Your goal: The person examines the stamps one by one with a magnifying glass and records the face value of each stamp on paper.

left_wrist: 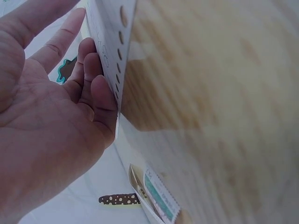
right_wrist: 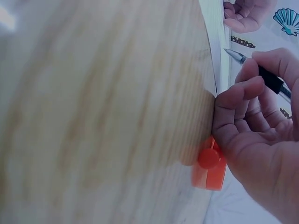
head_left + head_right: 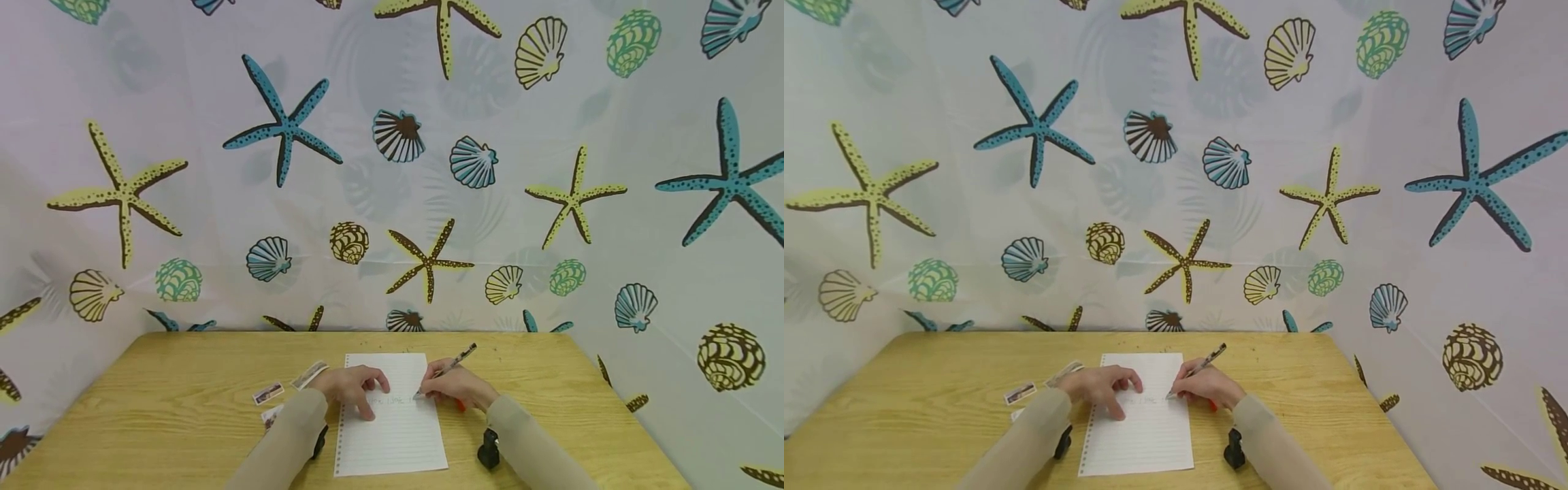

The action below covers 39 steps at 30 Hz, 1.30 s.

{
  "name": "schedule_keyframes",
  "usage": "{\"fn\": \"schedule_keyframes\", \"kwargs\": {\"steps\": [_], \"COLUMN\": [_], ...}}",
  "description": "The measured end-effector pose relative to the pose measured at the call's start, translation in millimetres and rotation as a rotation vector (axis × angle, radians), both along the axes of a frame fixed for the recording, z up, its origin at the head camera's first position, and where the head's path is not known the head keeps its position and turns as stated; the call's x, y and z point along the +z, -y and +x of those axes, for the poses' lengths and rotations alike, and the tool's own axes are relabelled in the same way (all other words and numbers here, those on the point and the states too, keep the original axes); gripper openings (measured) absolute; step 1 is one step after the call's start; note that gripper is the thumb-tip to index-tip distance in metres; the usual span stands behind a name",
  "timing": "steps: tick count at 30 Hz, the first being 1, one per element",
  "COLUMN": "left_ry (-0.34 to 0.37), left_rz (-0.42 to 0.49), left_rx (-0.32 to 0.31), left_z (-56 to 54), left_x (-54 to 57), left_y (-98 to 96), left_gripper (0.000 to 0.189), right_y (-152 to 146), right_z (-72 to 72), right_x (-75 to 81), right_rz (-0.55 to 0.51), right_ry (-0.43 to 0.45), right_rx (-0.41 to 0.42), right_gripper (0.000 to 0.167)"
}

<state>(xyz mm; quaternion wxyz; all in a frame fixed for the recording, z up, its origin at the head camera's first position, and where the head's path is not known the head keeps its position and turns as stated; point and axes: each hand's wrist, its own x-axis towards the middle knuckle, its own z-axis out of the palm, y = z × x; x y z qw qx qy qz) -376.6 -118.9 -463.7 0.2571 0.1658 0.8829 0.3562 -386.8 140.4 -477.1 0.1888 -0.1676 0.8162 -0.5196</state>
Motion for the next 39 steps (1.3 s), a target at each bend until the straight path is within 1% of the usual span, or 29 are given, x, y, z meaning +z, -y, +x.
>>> {"fn": "schedule_keyframes", "kwargs": {"steps": [5, 8, 14, 17, 24, 32, 39], "left_ry": [0.006, 0.007, 0.001, -0.003, -0.010, -0.004, -0.006], "left_rz": [0.009, 0.009, 0.009, 0.012, 0.005, 0.007, 0.013], "left_rx": [-0.002, 0.000, -0.007, -0.007, -0.013, -0.014, -0.010], "left_z": [-0.5, -0.4, -0.8, -0.1, 0.7, 1.3, 0.8], "left_x": [0.7, 0.8, -0.8, -0.7, 0.6, -0.3, -0.1], "left_y": [-0.1, -0.4, -0.9, -1.3, -0.1, -0.5, 0.6], "left_gripper": [0.045, 0.045, 0.044, 0.044, 0.044, 0.044, 0.044], "right_y": [0.1, -0.2, -1.2, -0.9, 0.3, 1.0, 1.3], "right_z": [-1.6, -2.3, -1.5, -0.5, -0.6, 2.3, 0.7], "right_x": [-1.3, -2.4, -3.6, -3.3, -3.3, -0.9, -1.1], "right_rz": [0.007, -0.006, -0.029, -0.026, -0.008, 0.031, 0.025], "right_ry": [-0.004, 0.005, 0.017, 0.011, 0.001, -0.004, -0.004], "right_rx": [0.013, 0.018, -0.003, -0.007, 0.016, 0.007, 0.033], "right_gripper": [0.010, 0.011, 0.016, 0.017, 0.014, 0.015, 0.017]}}
